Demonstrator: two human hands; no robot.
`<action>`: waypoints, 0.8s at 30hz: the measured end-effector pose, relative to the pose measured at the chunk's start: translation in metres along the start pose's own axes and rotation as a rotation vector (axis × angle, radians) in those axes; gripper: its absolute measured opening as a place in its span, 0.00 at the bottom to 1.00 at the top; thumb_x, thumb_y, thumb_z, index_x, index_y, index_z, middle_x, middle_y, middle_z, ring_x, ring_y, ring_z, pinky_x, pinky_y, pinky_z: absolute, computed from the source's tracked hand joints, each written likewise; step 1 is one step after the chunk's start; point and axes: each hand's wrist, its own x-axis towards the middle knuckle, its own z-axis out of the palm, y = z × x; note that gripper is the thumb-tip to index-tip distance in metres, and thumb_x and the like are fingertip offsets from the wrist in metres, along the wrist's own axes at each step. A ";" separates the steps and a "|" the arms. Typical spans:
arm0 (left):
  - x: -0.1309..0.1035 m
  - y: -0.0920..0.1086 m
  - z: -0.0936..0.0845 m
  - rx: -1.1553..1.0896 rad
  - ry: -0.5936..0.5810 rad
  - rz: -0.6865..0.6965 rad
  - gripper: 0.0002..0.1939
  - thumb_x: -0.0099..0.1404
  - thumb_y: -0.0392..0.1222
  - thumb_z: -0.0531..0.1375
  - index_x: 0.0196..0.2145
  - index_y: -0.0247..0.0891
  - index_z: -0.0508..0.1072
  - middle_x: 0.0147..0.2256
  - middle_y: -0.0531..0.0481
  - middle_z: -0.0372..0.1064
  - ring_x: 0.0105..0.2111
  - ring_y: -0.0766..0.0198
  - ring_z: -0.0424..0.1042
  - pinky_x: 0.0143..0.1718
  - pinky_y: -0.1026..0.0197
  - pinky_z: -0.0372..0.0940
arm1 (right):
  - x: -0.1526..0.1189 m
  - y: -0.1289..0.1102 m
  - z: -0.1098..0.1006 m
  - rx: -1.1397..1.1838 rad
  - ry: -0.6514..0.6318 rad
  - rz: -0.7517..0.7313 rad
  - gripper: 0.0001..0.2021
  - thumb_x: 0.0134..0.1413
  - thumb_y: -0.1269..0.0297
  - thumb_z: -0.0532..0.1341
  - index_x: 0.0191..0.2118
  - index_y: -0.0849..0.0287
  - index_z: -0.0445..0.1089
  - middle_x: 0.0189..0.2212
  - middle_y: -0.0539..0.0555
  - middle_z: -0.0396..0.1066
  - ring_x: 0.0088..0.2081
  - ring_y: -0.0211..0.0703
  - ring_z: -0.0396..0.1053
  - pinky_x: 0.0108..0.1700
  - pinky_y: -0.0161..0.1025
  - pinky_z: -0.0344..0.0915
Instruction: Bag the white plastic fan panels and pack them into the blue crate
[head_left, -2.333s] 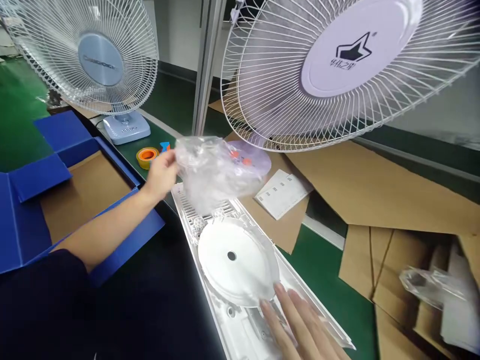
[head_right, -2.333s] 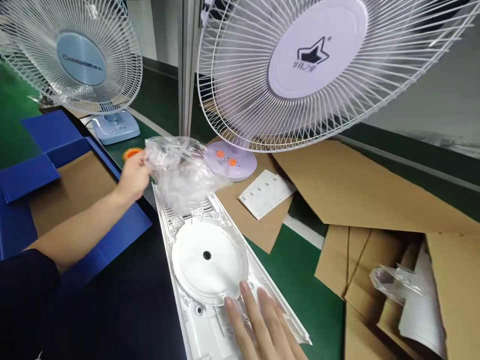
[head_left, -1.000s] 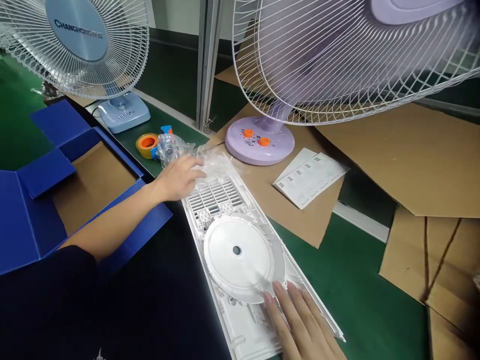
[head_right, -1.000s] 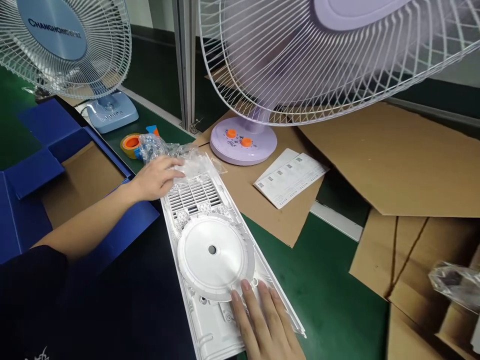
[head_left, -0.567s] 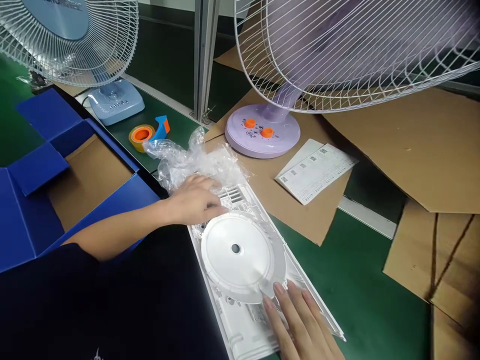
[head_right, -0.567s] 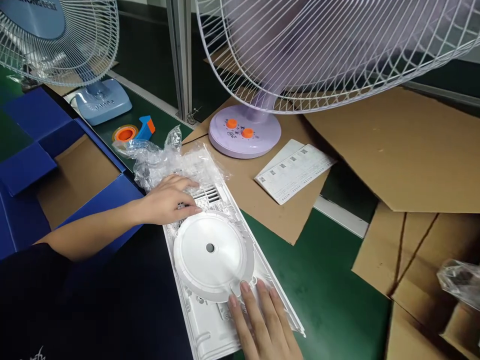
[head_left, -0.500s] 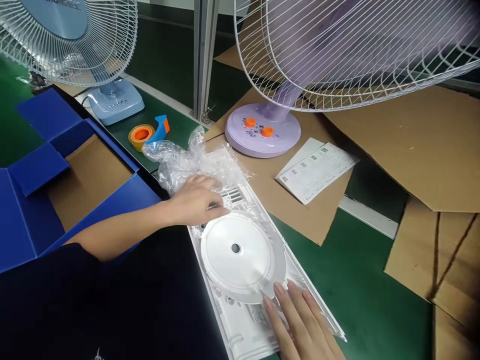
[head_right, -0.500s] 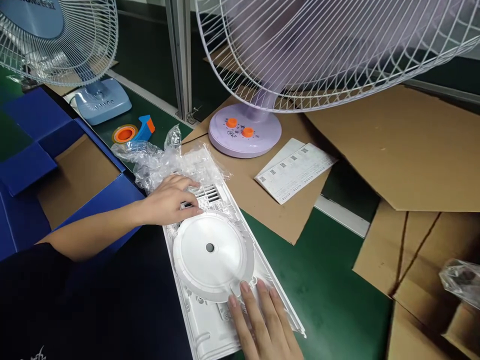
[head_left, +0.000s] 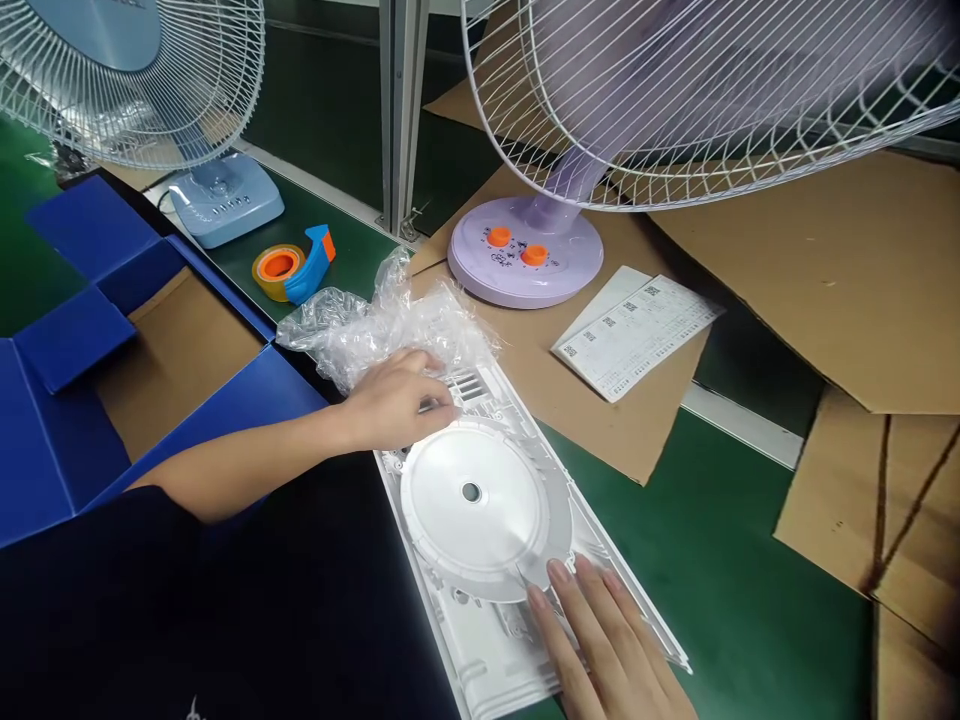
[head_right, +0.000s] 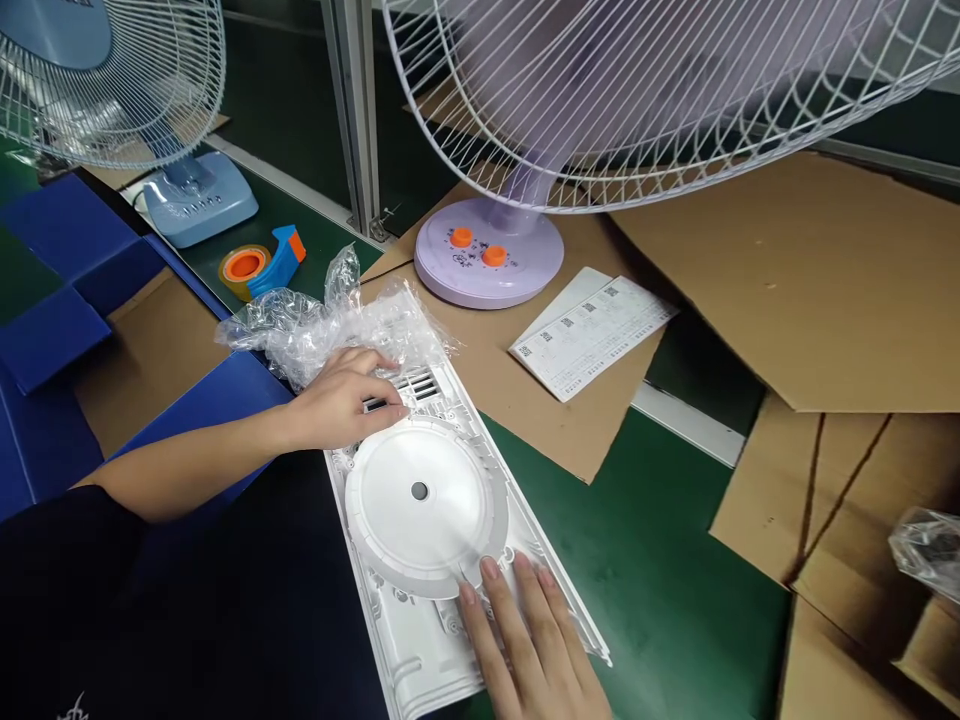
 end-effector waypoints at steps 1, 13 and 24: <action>0.000 0.000 0.000 -0.003 0.001 -0.001 0.12 0.73 0.53 0.66 0.39 0.47 0.87 0.60 0.44 0.72 0.66 0.45 0.65 0.71 0.36 0.58 | 0.000 0.000 0.000 0.004 -0.001 0.001 0.34 0.65 0.85 0.61 0.75 0.75 0.59 0.68 0.79 0.63 0.68 0.83 0.64 0.65 0.76 0.67; 0.002 0.001 0.001 -0.056 -0.040 -0.106 0.12 0.72 0.55 0.65 0.39 0.48 0.85 0.61 0.50 0.69 0.63 0.48 0.69 0.70 0.42 0.62 | -0.003 -0.001 0.010 0.053 0.089 0.055 0.34 0.62 0.88 0.64 0.72 0.73 0.65 0.65 0.76 0.69 0.66 0.80 0.68 0.67 0.69 0.69; 0.004 -0.002 0.004 -0.058 -0.026 -0.080 0.14 0.75 0.57 0.64 0.40 0.50 0.87 0.60 0.50 0.70 0.60 0.49 0.70 0.67 0.42 0.65 | 0.001 -0.004 0.016 0.064 0.162 0.088 0.35 0.60 0.89 0.65 0.72 0.71 0.66 0.66 0.73 0.69 0.65 0.78 0.69 0.67 0.67 0.71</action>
